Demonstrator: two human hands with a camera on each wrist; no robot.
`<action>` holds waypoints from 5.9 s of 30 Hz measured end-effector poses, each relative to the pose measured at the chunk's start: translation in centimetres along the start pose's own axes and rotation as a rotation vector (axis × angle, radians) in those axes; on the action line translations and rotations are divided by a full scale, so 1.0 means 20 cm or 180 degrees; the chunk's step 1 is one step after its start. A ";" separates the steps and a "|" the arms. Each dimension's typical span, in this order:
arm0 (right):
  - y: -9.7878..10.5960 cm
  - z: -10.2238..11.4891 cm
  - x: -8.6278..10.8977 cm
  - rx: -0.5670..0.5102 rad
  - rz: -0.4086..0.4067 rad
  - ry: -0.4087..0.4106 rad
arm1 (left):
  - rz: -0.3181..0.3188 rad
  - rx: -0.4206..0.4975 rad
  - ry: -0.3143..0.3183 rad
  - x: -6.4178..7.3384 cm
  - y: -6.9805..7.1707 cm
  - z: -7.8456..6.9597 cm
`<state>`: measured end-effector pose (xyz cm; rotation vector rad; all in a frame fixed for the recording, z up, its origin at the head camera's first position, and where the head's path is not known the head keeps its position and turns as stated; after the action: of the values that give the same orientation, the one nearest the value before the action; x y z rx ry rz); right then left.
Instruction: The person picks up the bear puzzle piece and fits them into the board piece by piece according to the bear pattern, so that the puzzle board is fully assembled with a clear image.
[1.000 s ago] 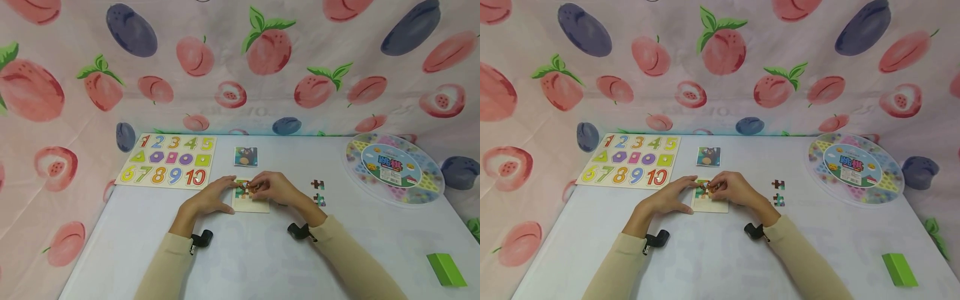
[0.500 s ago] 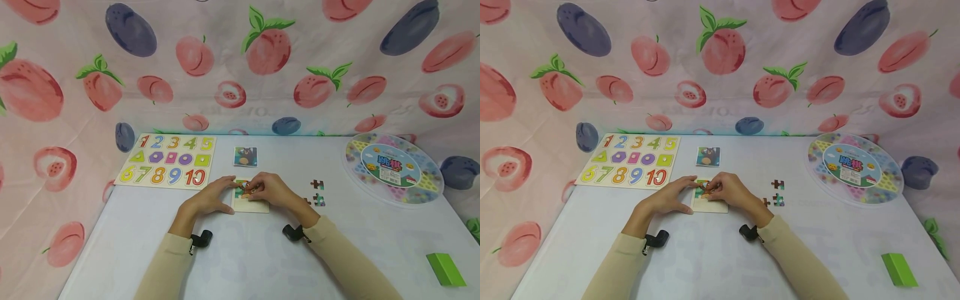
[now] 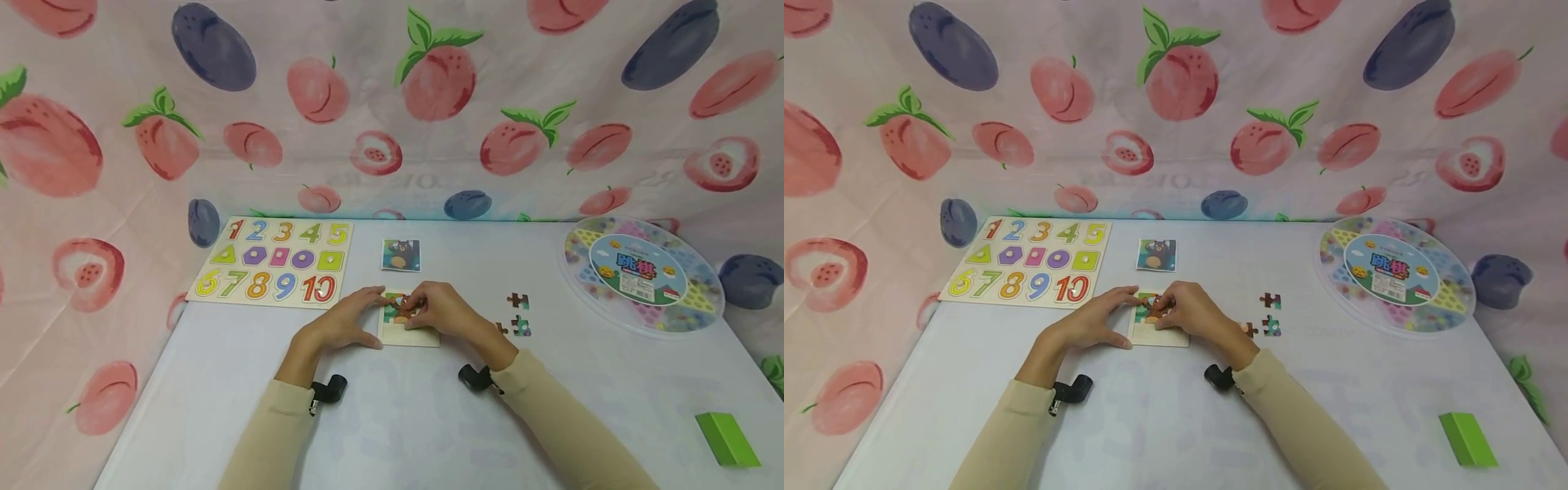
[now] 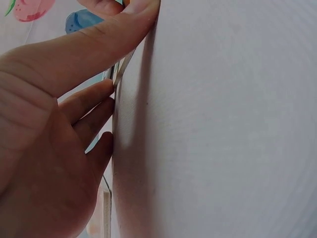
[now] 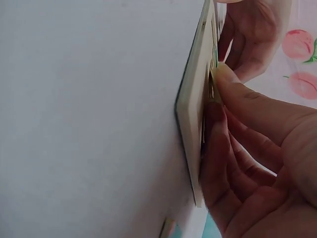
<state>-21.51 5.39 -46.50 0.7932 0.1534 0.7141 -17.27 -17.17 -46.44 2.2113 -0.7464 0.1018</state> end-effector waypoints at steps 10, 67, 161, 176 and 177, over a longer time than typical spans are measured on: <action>-0.01 0.00 0.00 0.0091 -0.0017 0.0044 | -0.0014 -0.0010 -0.0035 0.00 0.00 0.00; 0.52 -0.31 0.41 -0.0137 -0.0348 -0.0274 | -0.0027 -0.0013 -0.0059 0.00 -0.01 0.00; 0.40 -0.42 0.41 -0.0087 -0.0635 -0.0220 | -0.0036 -0.0068 -0.0114 0.00 -0.02 0.01; 0.28 -0.29 0.29 -0.0299 -0.0459 -0.0128 | -0.0035 -0.0056 -0.0052 0.00 -0.02 0.00; 0.27 -0.28 0.28 -0.0328 -0.0437 -0.0120 | -0.0035 -0.0058 -0.0049 0.00 -0.02 0.00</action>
<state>-22.25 14.79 -45.93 0.6902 0.1344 0.5725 -17.01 -17.03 -46.63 2.2009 -0.7409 0.0722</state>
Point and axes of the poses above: each hand's wrist, its own x-axis away from the middle knuckle, its own y-axis out of the back of the hand, z = x × y, the point moved 1 cm from there along -x, towards the middle knuckle, and after that the axes turned 6 degrees about z, right-handed, at the moved point
